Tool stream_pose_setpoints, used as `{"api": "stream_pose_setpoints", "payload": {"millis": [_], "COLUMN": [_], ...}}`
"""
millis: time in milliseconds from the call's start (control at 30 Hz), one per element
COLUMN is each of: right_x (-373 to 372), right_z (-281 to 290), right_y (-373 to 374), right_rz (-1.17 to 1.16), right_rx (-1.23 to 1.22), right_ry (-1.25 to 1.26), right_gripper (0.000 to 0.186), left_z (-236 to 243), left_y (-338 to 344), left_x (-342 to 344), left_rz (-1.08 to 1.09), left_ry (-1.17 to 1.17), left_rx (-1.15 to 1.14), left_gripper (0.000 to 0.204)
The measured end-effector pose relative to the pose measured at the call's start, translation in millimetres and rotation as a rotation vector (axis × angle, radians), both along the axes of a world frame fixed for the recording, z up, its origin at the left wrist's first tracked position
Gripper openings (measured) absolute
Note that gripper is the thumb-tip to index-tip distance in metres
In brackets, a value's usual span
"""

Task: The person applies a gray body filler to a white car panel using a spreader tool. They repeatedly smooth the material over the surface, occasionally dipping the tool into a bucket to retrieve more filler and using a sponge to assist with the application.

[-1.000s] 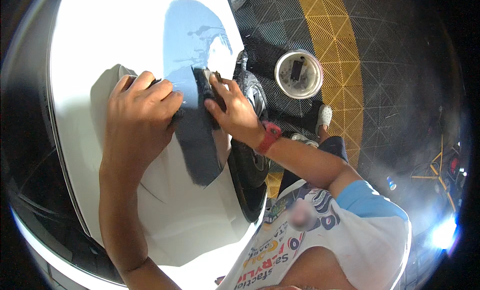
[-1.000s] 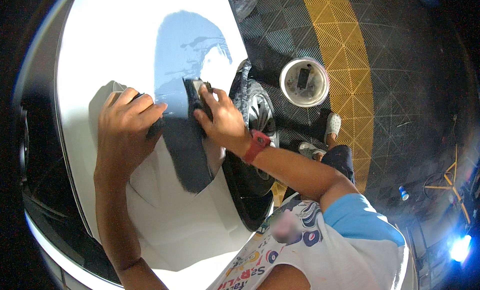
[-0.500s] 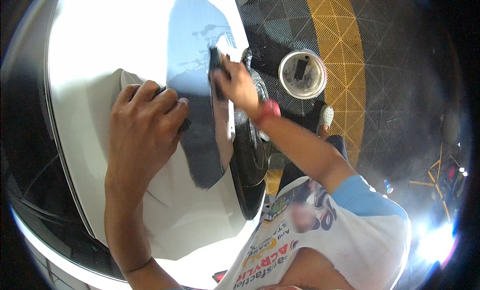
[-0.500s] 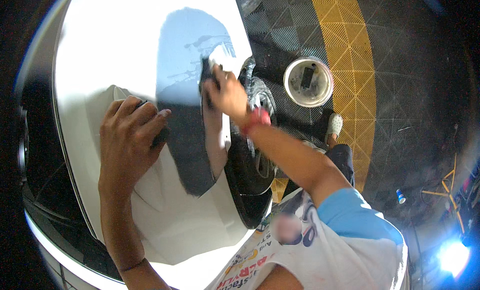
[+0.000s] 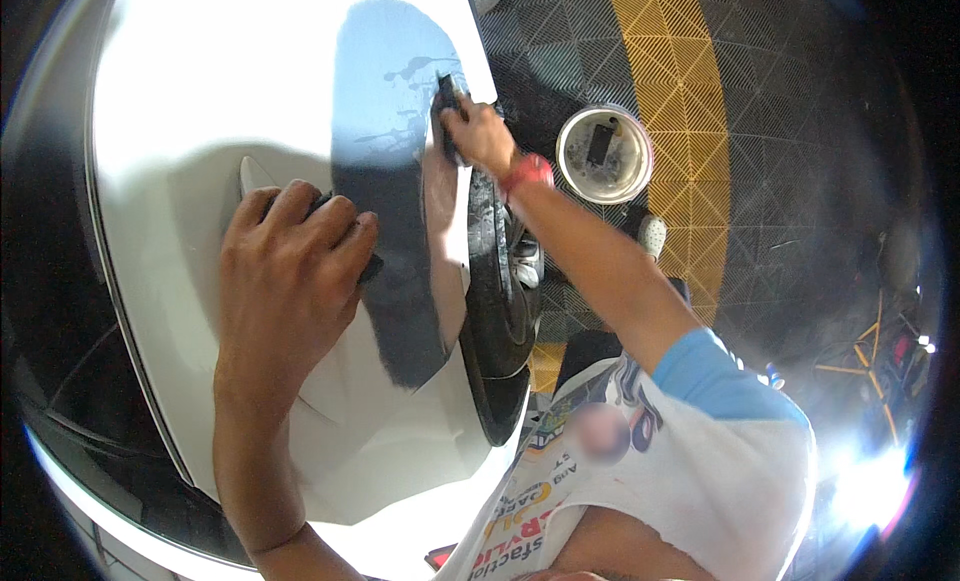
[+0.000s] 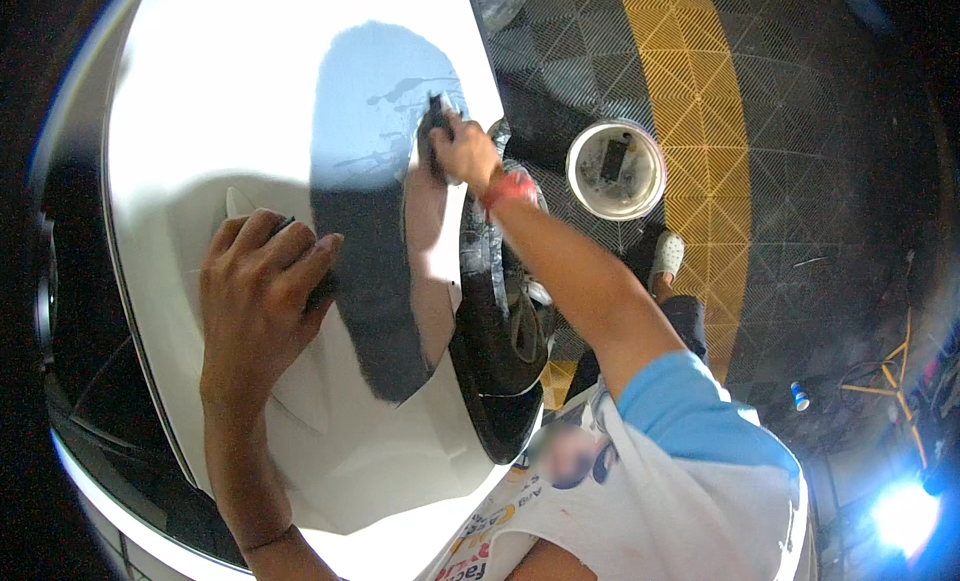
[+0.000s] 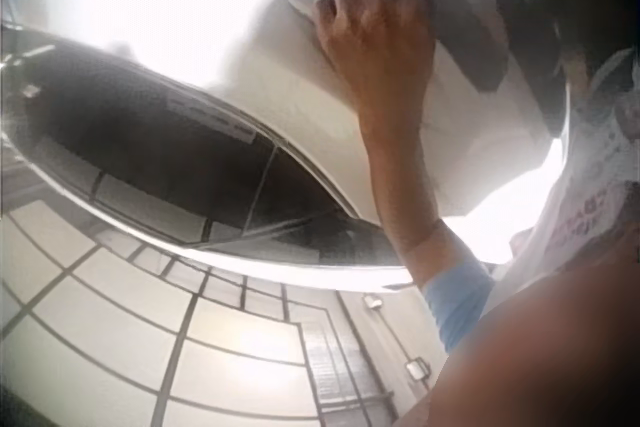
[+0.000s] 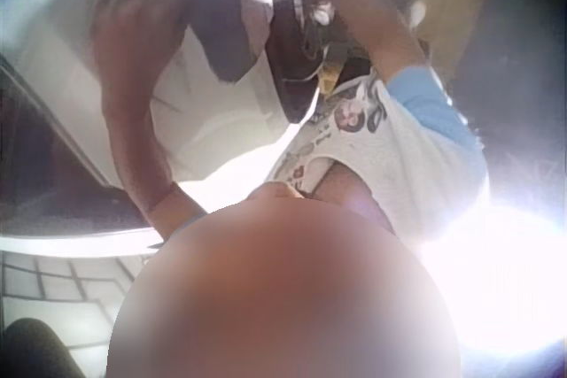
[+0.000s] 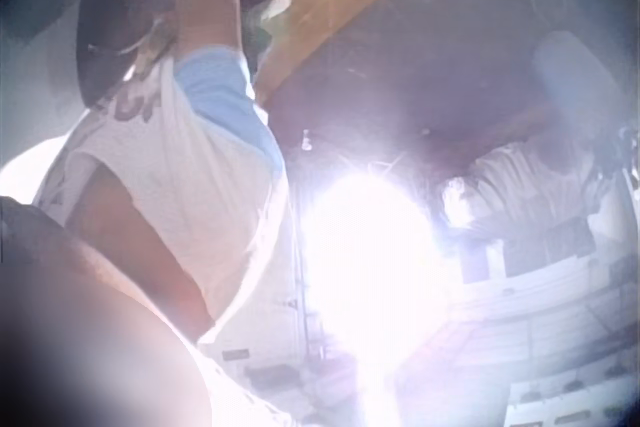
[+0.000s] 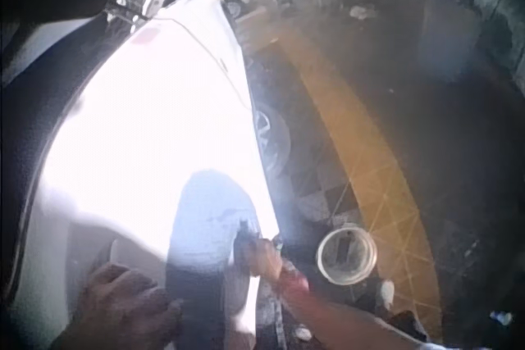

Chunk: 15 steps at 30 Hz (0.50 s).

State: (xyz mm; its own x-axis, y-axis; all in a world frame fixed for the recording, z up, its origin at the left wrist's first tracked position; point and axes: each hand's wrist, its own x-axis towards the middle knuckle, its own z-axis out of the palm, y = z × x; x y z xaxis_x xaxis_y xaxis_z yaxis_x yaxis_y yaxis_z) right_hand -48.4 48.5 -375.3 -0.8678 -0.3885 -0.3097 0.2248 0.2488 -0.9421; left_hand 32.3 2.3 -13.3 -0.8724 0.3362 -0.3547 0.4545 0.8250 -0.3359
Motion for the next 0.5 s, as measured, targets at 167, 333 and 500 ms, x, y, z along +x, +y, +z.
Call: {"api": "stream_pose_setpoints", "payload": {"millis": [167, 333, 500], "right_x": [24.9, 32.3, -29.2], "right_z": [23.9, 8.3, -7.1], "right_y": [2.6, 2.5, -5.5], "right_rz": [-0.007, -0.134, 0.034], "right_rx": [-0.077, -0.043, 0.024], "right_ry": [-0.008, 0.231, -0.124], "right_gripper": [0.059, 0.058, 0.063], "left_z": [-4.1, -2.2, -6.7], "left_y": [-1.4, 0.8, -2.9], "left_x": [6.3, 3.2, -0.2], "left_rz": [0.031, 0.035, -0.012], "left_ry": [-0.038, -0.033, -0.006], "left_rx": [-0.026, -0.020, 0.003], "left_gripper": [0.043, 0.043, 0.041]}}
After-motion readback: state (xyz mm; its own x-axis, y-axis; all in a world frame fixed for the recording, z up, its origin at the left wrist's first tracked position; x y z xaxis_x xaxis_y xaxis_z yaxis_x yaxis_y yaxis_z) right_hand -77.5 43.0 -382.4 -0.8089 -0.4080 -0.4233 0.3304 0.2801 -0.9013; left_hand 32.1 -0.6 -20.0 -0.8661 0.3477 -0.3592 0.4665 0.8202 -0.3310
